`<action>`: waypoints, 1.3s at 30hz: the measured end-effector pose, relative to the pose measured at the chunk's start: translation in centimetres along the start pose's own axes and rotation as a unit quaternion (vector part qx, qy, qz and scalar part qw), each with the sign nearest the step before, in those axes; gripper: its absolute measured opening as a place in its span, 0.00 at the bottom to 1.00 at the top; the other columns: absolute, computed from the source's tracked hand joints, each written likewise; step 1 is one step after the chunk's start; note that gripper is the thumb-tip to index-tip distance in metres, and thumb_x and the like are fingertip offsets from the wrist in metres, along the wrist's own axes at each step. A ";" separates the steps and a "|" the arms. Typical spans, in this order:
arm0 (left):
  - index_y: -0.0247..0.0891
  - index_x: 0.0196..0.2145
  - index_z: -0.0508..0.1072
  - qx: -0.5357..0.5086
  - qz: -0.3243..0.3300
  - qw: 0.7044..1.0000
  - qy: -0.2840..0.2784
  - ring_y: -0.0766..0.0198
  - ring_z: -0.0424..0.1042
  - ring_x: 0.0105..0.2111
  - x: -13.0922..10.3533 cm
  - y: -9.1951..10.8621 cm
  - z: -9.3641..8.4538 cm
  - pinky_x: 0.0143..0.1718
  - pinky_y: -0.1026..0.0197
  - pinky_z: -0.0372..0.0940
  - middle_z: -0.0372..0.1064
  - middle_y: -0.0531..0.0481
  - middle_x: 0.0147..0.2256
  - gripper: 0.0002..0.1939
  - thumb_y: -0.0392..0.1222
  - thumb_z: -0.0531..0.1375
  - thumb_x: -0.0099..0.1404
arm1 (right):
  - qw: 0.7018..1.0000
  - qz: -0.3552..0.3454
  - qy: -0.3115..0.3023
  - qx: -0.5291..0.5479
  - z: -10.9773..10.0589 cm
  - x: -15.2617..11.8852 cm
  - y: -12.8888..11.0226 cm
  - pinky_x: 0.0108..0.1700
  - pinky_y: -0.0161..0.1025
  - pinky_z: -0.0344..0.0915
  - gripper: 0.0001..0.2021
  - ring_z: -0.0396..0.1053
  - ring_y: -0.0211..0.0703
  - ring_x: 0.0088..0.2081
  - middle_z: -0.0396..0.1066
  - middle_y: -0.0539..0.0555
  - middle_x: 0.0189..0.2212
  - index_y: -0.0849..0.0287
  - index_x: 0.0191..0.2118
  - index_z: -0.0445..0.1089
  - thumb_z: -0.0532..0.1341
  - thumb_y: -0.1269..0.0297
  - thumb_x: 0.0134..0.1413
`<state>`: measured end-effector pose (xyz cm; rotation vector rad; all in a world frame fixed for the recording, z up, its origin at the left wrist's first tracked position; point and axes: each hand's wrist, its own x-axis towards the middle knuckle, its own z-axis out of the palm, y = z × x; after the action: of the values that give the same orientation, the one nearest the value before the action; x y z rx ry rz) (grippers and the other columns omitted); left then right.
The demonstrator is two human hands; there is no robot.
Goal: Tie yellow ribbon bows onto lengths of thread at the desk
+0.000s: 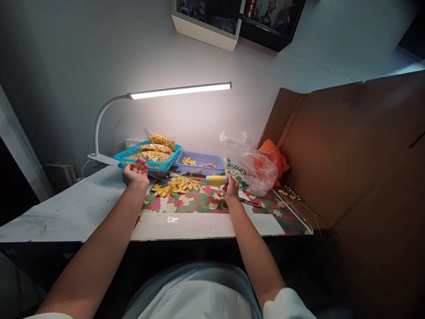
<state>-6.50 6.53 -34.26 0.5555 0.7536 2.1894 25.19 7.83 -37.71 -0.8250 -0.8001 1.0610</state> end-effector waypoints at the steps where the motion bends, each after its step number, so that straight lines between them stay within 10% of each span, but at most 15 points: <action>1: 0.33 0.35 0.68 0.002 0.012 1.000 0.008 0.70 0.68 0.26 -0.3 -0.3 0.4 0.28 0.66 0.66 0.69 0.52 0.31 0.15 0.48 0.55 0.73 | 1.000 0.002 -0.005 0.001 0.1 0.0 0.0 0.17 0.32 0.45 0.21 0.43 0.30 0.16 0.45 0.40 0.14 0.55 0.24 0.54 0.66 0.49 0.45; 7: 0.35 0.31 0.70 0.072 -0.045 0.986 -0.147 0.62 0.76 0.41 -5.2 -2.9 3.5 0.40 0.62 0.70 0.76 0.44 0.44 0.08 0.41 0.61 0.65 | 0.997 0.022 -0.066 0.016 0.2 -0.3 -0.1 0.18 0.31 0.48 0.19 0.44 0.30 0.15 0.44 0.39 0.13 0.55 0.24 0.54 0.64 0.50 0.47; 12: 0.37 0.42 0.77 0.164 -0.171 0.913 -0.331 0.52 0.75 0.47 -8.6 -4.4 4.2 0.44 0.58 0.69 0.75 0.40 0.50 0.24 0.48 0.74 0.49 | 0.991 0.040 -0.122 0.026 0.2 -0.7 -0.3 0.19 0.30 0.51 0.18 0.46 0.30 0.16 0.49 0.39 0.14 0.56 0.28 0.58 0.65 0.51 0.45; 19: 0.33 0.31 0.75 0.199 -0.330 0.807 -0.448 0.64 0.72 0.26 -10.2 -5.5 3.7 0.29 0.62 0.66 0.74 0.45 0.28 0.14 0.43 0.73 0.52 | 0.988 0.042 -0.147 0.028 0.6 -1.1 -0.6 0.20 0.30 0.55 0.20 0.52 0.31 0.18 0.55 0.40 0.16 0.56 0.31 0.62 0.68 0.49 0.41; 26: 0.40 0.16 0.50 0.084 -0.287 0.885 -0.356 0.74 0.44 0.12 -7.2 -4.7 3.6 0.13 0.68 0.46 0.42 0.61 0.13 0.25 0.42 0.62 0.61 | 0.993 0.044 -0.109 0.019 0.5 -0.7 -0.2 0.19 0.30 0.53 0.18 0.50 0.30 0.17 0.52 0.40 0.15 0.56 0.29 0.61 0.67 0.50 0.44; 39: 0.37 0.20 0.40 -0.079 -0.024 0.994 -0.070 0.72 0.38 0.13 -3.9 1.8 2.3 0.17 0.68 0.46 0.37 0.58 0.12 0.22 0.33 0.39 0.73 | 0.995 0.030 0.089 0.040 -0.7 1.0 0.2 0.15 0.32 0.46 0.19 0.45 0.31 0.15 0.48 0.40 0.14 0.54 0.25 0.53 0.63 0.50 0.48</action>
<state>-3.62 3.40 -31.99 0.5973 0.5091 2.1177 25.95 8.74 -38.06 -0.8658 -0.5823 1.0508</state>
